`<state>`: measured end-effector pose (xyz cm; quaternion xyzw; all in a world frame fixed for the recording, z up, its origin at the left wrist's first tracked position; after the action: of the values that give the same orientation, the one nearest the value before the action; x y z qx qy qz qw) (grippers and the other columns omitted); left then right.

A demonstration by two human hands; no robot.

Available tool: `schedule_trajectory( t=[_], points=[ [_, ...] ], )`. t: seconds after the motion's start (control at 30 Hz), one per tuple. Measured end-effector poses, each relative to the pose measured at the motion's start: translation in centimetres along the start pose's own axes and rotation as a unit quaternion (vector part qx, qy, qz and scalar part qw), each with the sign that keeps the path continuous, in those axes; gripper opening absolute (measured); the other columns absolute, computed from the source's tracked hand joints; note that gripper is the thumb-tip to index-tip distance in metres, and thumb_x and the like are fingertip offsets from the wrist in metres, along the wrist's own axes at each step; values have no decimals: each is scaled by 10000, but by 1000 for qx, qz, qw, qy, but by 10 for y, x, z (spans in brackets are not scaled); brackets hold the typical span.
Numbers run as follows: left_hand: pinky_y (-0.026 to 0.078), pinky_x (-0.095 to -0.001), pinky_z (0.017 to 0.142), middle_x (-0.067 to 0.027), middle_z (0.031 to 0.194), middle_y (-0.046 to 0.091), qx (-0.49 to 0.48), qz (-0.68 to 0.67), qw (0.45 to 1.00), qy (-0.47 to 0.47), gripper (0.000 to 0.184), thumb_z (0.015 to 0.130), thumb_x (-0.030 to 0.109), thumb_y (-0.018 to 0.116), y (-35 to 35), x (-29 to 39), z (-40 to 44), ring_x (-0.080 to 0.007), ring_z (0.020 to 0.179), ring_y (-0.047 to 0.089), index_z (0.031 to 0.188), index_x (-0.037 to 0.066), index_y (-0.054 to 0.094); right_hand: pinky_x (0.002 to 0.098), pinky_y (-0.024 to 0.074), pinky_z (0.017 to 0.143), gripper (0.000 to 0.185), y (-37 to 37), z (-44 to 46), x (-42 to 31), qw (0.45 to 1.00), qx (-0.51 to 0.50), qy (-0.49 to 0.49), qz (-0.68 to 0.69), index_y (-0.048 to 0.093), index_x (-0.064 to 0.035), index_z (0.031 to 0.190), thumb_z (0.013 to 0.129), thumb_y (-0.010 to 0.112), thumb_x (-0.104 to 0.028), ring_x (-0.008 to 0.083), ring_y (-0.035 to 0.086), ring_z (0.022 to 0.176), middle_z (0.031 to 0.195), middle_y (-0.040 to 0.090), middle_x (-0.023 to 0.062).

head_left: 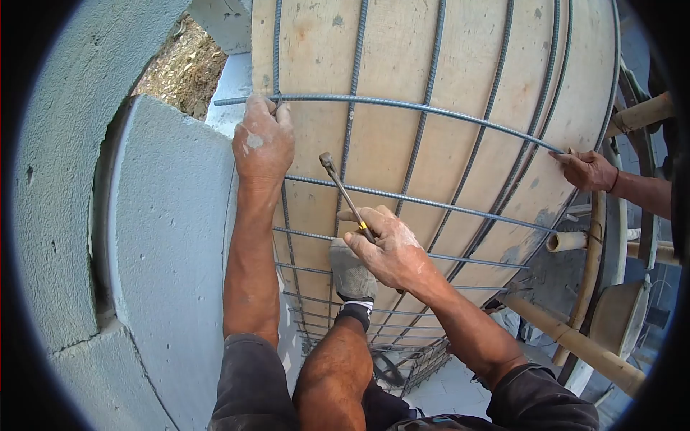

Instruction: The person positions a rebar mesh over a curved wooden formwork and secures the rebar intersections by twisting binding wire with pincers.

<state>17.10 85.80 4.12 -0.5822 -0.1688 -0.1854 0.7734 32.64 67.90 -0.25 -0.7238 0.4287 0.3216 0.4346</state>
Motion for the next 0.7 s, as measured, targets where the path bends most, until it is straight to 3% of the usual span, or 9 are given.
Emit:
schedule_trajectory(
  t=[0.1,0.2,0.4,0.47,0.6,0.7],
  points=[
    [545,-445,764,-213,841,697,-9,-80,995,-53,231,895,184,651,1,-4,-7,-375,802,707,1010,-10,600,469,476,933,401,-5,24,-10,997,37,-66,15,612,-28,1252,919,592,-251,398,603,1020,976,606,250],
    [538,-429,800,-197,863,706,1,-130,990,-61,267,895,159,638,5,-10,-13,-337,827,708,1085,-27,610,457,484,926,502,-14,43,-31,996,35,-47,-68,558,-71,1374,930,573,-307,351,618,1002,1025,631,225],
    [528,-346,781,-131,921,703,-42,-170,982,-72,312,890,102,605,5,-12,-20,-216,814,670,1158,-57,617,519,454,957,547,-12,64,-59,983,53,-98,-145,504,-59,1412,898,562,-239,443,596,1051,1052,615,291],
    [510,-298,718,-55,953,682,-50,-247,965,-73,380,889,83,607,1,-10,-24,-127,766,604,1235,-72,619,522,458,945,535,-13,64,-63,981,61,-110,-146,505,-54,1409,903,556,-219,456,598,1043,1046,610,305],
    [520,-276,740,-108,1007,697,-66,-355,927,-103,441,888,61,603,11,-23,-26,-130,844,651,1293,-108,561,523,468,937,507,-11,64,-71,975,50,-122,-181,505,-37,1398,912,543,-176,477,607,1017,1051,599,325],
    [506,-260,675,-97,1001,668,-92,-414,895,-137,462,899,66,612,13,-25,-33,-106,781,603,1311,-130,540,556,513,854,386,-6,64,-77,970,71,-161,-169,524,50,1220,859,541,-83,528,613,963,1024,573,384]
  ],
)
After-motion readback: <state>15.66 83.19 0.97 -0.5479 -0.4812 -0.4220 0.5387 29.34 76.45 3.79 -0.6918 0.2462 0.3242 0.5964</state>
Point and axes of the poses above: each hand's wrist, its own z-axis towards the middle knuckle, its own y-axis out of the palm, x = y × z, the point moved 8 cm from there along z, towards the middle knuckle
